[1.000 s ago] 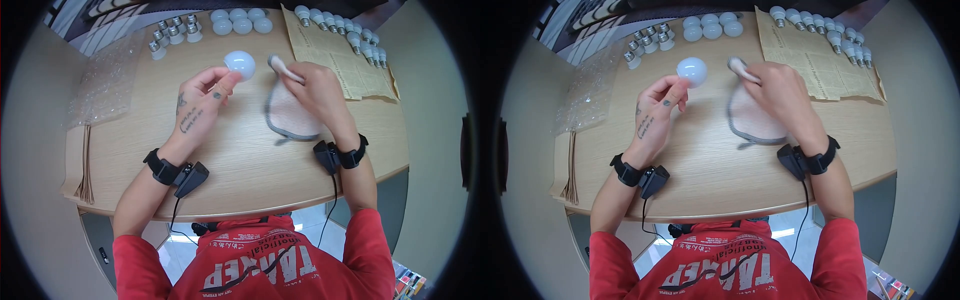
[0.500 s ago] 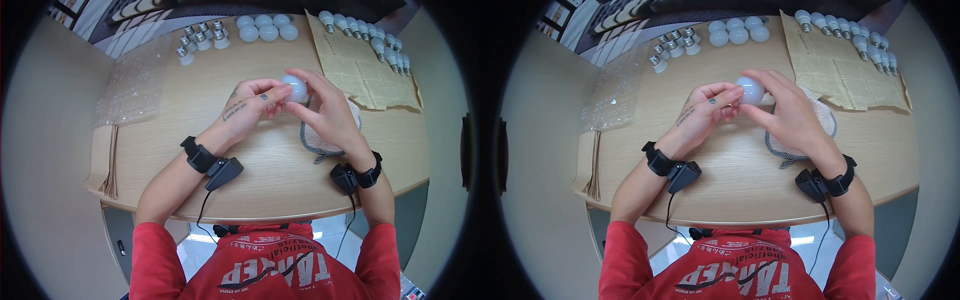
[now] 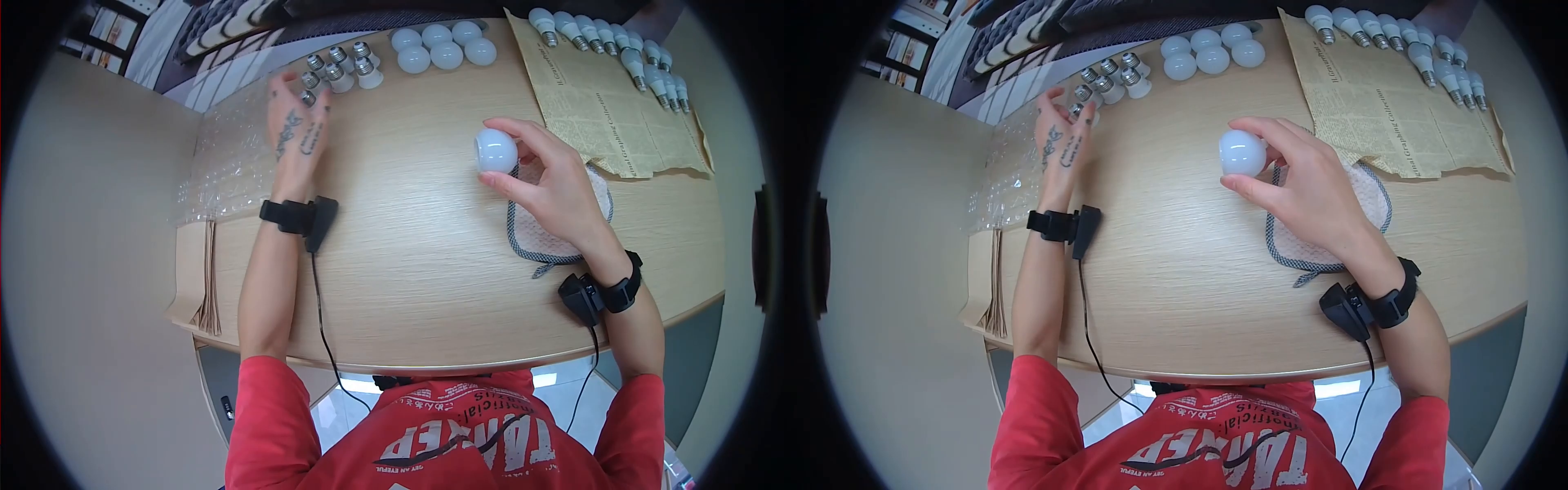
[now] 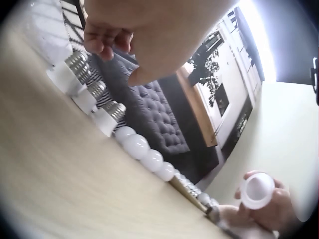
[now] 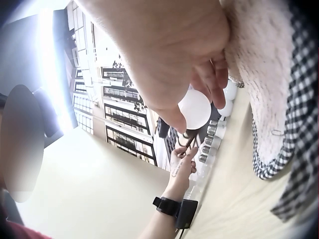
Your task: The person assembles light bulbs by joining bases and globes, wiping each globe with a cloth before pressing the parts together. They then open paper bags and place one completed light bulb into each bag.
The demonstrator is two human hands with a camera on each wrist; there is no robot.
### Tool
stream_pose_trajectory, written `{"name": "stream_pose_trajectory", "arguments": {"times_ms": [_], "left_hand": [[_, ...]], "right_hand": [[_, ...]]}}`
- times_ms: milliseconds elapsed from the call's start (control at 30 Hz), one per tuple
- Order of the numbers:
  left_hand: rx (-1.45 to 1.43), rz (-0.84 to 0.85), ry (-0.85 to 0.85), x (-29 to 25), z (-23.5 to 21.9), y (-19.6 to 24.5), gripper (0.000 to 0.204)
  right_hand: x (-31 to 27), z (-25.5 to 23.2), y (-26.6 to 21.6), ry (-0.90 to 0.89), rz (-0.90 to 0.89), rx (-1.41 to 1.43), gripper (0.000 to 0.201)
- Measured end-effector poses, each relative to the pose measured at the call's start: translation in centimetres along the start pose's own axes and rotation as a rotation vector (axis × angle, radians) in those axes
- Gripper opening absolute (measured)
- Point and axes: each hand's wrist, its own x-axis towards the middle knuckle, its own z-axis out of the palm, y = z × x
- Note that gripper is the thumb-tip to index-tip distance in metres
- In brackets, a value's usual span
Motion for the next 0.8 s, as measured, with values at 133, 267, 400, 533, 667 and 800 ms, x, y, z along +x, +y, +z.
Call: {"name": "stream_pose_trajectory", "arguments": {"times_ms": [133,267,400,533,667,800], "left_hand": [[0.153,0.07,-0.044,0.4,0.3,-3.0,0.058],[0.091,-0.121,-0.293,0.4,-1.2,-1.4,0.046],[0.094,-0.074,-0.274,0.3,-0.8,-2.5,0.043],[0.087,-0.097,-0.303,0.2,-1.1,-2.4,0.042],[0.047,-0.14,-0.324,-0.1,-1.9,-0.9,0.041],[-0.157,-0.161,-0.373,-0.9,-2.7,1.8,0.037]], "right_hand": [[0.0,0.1,0.2,0.008,0.0,-0.005,0.049],[0.0,0.1,0.1,-0.011,0.011,0.002,0.05],[-0.1,0.2,0.2,-0.014,-0.011,0.009,0.05],[-0.2,0.0,-0.1,-0.018,-0.009,0.007,0.049],[-0.2,-0.1,-0.3,-0.024,-0.007,0.015,0.049],[-0.3,-0.1,-0.4,-0.023,-0.003,0.03,0.048]]}}
